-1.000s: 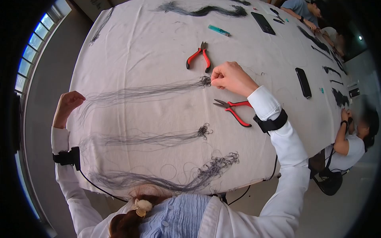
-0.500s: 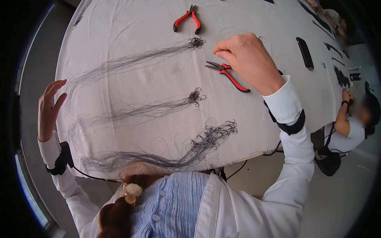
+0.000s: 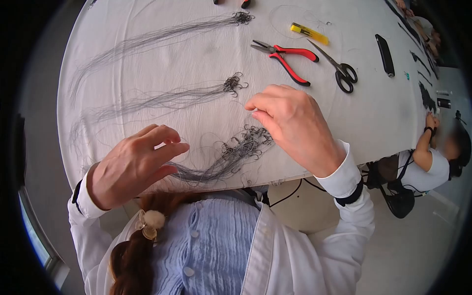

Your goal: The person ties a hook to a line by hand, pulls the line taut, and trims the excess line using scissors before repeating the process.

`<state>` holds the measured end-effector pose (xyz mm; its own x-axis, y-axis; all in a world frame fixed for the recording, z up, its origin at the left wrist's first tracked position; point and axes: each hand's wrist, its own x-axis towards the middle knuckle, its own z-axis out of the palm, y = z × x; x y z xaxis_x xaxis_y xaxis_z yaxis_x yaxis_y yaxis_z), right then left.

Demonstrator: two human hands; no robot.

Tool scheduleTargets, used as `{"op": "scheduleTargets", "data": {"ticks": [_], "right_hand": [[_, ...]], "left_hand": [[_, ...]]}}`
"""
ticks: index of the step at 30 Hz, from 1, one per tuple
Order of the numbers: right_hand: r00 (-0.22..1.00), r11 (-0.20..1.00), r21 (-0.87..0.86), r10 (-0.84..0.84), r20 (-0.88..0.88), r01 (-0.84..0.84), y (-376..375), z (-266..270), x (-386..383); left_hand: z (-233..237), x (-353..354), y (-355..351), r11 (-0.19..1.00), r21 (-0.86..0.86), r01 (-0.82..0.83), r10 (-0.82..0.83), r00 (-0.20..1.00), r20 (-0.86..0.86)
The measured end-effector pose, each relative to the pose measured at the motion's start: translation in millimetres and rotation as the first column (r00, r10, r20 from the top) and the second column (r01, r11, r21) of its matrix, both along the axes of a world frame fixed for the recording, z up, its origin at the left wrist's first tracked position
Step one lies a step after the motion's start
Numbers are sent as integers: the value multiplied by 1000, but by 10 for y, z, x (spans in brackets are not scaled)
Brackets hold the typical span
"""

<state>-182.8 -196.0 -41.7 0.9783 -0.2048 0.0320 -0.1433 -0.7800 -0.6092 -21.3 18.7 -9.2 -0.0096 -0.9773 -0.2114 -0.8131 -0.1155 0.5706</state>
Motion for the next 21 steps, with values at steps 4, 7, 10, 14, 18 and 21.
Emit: {"op": "scheduleTargets", "data": {"ticks": [4, 7, 10, 14, 18, 21], "right_hand": [[985, 986, 10, 165, 42, -166, 105, -3, 74], [968, 969, 17, 246, -42, -246, 173, 12, 72], [959, 966, 9, 258, -120, -259, 162, 72, 35], [971, 976, 6, 215, -100, -216, 51, 97, -150], [976, 993, -9, 116, -182, -119, 7, 143, -285], [977, 1000, -10, -7, -214, 5, 6, 132, -367]], "left_hand": [[-128, -65, -77, 998, 11, 61, -61, 998, 32], [-235, -113, -117, 999, -19, 26, -27, 997, -77], [-287, -141, -165, 999, -35, -22, 18, 994, -104], [-349, -174, -206, 996, -49, -69, 64, 994, -88], [-456, -220, -209, 988, -143, -55, 43, 995, -92], [-477, -238, -212, 985, -167, -34, 16, 994, -110]]}}
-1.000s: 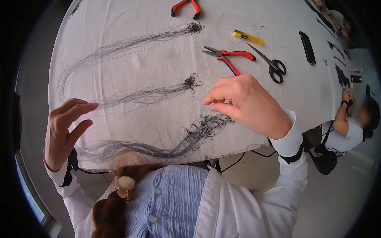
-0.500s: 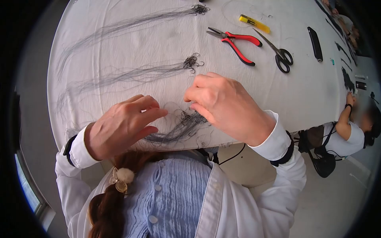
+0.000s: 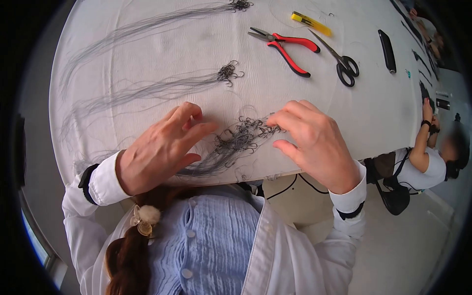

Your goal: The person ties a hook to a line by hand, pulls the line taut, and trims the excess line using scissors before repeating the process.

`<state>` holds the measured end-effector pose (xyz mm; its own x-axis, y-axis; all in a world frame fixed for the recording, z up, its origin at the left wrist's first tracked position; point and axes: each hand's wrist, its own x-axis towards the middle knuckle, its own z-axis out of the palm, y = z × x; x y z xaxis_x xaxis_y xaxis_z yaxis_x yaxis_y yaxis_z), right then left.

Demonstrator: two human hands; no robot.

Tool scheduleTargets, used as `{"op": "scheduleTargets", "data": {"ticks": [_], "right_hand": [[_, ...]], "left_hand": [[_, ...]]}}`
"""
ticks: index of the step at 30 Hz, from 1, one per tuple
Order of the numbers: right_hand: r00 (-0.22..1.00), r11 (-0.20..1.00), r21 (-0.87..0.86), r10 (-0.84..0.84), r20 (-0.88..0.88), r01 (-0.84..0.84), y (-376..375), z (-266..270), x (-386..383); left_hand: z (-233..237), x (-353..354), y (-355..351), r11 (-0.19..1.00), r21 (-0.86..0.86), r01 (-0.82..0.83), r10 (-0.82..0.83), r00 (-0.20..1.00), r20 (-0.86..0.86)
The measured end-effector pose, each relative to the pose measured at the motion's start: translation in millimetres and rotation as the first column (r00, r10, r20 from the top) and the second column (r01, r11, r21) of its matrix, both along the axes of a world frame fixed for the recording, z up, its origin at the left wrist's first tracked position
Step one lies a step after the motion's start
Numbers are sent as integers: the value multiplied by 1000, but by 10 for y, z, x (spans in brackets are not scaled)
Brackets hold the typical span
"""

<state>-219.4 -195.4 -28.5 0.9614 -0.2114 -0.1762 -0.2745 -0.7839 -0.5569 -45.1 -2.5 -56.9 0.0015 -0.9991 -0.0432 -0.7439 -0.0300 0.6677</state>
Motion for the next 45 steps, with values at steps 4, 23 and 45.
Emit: {"op": "scheduleTargets", "data": {"ticks": [4, 23, 45], "right_hand": [[998, 997, -52, 55, 22, -54, -3, -40, -124], [994, 1000, -2, 29, 107, -29, 118, -131, -224], [937, 949, 18, 307, 169, -314, 195, -282, -185]], "left_hand": [[-5, 3, -18, 1000, 9, 6, -6, 1000, -19], [23, -19, -24, 998, 53, 26, -26, 1000, 6], [-25, 34, -30, 997, 70, 35, -34, 999, -7]]}}
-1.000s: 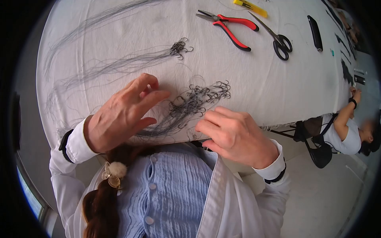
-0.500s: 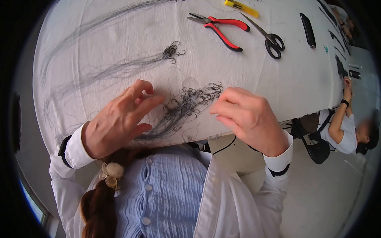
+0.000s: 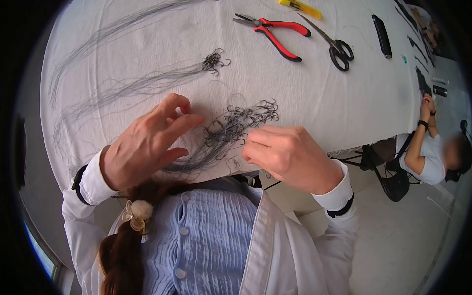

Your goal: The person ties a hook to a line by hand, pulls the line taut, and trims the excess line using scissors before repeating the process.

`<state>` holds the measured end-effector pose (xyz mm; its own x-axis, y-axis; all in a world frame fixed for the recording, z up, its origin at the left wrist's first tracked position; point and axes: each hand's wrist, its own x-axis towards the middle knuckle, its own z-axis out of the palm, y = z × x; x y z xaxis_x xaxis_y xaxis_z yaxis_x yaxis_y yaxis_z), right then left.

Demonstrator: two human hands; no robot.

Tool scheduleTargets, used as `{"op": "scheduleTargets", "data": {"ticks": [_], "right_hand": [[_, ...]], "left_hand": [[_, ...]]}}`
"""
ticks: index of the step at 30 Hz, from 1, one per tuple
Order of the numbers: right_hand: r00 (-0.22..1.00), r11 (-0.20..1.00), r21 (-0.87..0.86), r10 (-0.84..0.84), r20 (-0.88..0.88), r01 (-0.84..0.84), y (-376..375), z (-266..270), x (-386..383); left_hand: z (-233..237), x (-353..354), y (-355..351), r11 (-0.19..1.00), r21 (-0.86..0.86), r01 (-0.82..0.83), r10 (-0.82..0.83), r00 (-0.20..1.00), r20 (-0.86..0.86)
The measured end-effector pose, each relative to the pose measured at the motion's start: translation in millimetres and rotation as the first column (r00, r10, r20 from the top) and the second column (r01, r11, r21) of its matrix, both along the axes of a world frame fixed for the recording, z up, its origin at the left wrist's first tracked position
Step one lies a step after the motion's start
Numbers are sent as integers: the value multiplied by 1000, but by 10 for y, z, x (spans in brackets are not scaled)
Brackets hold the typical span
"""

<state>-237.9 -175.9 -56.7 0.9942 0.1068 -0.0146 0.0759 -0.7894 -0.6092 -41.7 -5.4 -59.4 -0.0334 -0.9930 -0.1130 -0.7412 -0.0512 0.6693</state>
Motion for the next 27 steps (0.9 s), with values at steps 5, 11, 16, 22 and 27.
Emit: {"op": "scheduleTargets", "data": {"ticks": [5, 11, 16, 22, 27], "right_hand": [[993, 993, 69, -90, -76, 95, -78, 168, -31], [995, 994, 90, -46, -90, 55, 2, 69, -35], [920, 921, -45, -389, -35, 388, -123, 121, -10], [829, 831, -21, -556, -54, 556, -279, 95, 77], [872, 873, 9, -486, -52, 487, -298, 5, 153]], "left_hand": [[-13, 13, 7, 1000, -14, 12, -12, 1000, 4], [0, 19, 18, 1000, -12, 18, -18, 1000, -12], [37, -19, 33, 999, 31, 28, -29, 999, 23], [20, -53, 41, 993, -55, 108, -100, 986, 137], [37, -52, 37, 996, -4, 92, -91, 991, 99]]}}
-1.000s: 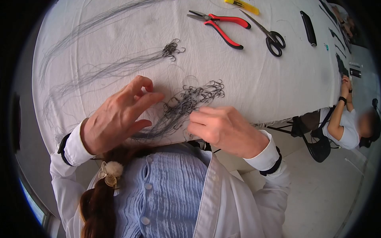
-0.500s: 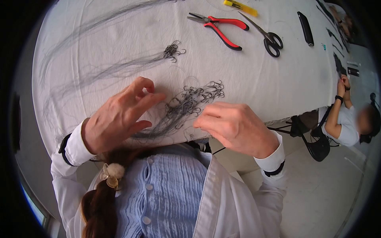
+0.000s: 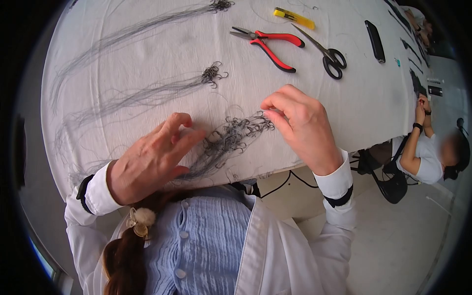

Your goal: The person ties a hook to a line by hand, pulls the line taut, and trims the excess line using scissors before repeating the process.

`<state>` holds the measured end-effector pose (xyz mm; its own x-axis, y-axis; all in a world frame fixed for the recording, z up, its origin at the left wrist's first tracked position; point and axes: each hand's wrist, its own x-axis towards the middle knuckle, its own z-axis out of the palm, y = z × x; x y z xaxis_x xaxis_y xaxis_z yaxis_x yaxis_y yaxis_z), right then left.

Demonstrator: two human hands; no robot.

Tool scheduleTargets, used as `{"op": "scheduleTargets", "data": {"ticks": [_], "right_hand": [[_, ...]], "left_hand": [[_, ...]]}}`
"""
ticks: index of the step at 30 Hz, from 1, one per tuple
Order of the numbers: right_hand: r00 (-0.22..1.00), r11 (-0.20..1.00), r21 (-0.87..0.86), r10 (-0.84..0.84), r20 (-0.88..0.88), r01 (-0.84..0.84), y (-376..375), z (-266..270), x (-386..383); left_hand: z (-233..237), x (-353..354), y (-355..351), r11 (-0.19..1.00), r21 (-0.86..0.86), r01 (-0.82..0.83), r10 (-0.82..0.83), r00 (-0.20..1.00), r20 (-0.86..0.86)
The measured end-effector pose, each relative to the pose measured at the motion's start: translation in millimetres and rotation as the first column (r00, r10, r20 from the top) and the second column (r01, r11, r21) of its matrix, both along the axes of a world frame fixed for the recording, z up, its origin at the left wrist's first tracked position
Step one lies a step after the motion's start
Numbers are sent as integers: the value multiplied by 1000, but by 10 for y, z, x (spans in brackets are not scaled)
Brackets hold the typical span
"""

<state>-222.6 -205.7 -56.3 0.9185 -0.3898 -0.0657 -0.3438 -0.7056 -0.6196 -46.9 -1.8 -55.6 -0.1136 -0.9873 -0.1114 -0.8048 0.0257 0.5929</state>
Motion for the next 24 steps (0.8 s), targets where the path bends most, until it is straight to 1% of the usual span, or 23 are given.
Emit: {"op": "scheduleTargets", "data": {"ticks": [1, 3, 5, 8, 11, 13, 14, 18, 20, 21, 23, 24], "right_hand": [[1000, 999, -26, 18, -5, -18, 7, -10, 11], [999, 998, -54, 36, -9, -37, 8, -12, 14], [995, 998, -46, 40, -87, -44, -1, 5, 20], [996, 1000, -16, 21, -81, -23, -1, -5, 15], [997, 998, -40, 36, -64, -39, -16, -20, 14], [997, 999, -34, 20, -71, -22, -16, 45, 12], [997, 1000, -26, -4, -79, 2, -15, 94, 5], [997, 996, -81, 33, -74, -39, -29, 388, -81], [970, 977, -62, 192, -151, -203, -18, 602, -128], [970, 977, -63, 191, -151, -202, -3, 675, -151], [947, 950, 3, 312, -75, -313, 24, 805, -197], [947, 950, 1, 311, -74, -312, 32, 868, -213]], "left_hand": [[13, -10, -7, 1000, 10, 16, -16, 999, 32], [20, -29, -10, 1000, 14, 21, -22, 999, 38], [24, -41, -18, 1000, 18, 24, -25, 999, 41], [-4, -81, -21, 1000, 16, 8, -9, 999, 52], [-51, -147, -27, 999, 39, -32, 30, 998, 48], [-70, -190, -55, 999, 22, -42, 42, 999, -13], [-78, -208, -60, 999, 19, -50, 50, 999, -11], [-62, -247, -68, 999, 36, -33, 33, 999, -18], [-66, -248, -71, 1000, 7, -17, 17, 1000, -14], [-65, -244, -74, 1000, 5, -16, 16, 1000, -14], [-61, -236, -87, 1000, 19, -22, 23, 999, -50], [-62, -234, -97, 1000, 17, -21, 22, 999, -48]]}}
